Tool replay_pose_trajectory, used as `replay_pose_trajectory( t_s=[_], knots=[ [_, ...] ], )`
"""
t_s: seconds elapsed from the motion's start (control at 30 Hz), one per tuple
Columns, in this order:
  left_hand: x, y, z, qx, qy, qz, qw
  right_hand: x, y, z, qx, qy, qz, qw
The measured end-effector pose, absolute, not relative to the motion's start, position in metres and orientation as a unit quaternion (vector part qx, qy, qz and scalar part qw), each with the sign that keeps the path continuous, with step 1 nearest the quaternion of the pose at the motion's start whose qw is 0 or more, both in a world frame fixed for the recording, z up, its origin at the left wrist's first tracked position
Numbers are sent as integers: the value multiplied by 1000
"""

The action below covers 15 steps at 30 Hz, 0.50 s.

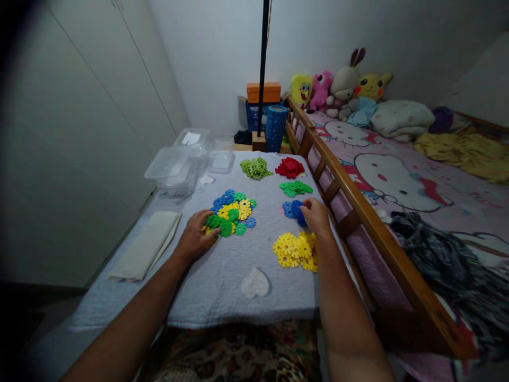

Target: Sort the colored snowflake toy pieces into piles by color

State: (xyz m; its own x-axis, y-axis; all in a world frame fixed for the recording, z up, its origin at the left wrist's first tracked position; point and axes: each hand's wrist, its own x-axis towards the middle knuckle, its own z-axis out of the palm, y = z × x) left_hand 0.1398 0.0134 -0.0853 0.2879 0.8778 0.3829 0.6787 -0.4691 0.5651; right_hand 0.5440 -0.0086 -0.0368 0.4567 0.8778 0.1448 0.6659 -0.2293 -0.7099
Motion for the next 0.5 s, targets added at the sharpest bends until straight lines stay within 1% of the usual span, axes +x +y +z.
replay_pose_trajectory(
  t_s=[0.23,0.4,0.5],
  knots=[
    [138,12,-82,772,517,351,115,571,-4,-57,-789,-473,151,362],
    [137,13,-83,760,539,352,84,571,-4,-63,-815,-479,101,309],
    [137,12,-82,757,548,345,87,569,-5,-63,-825,-488,73,274]
  ],
)
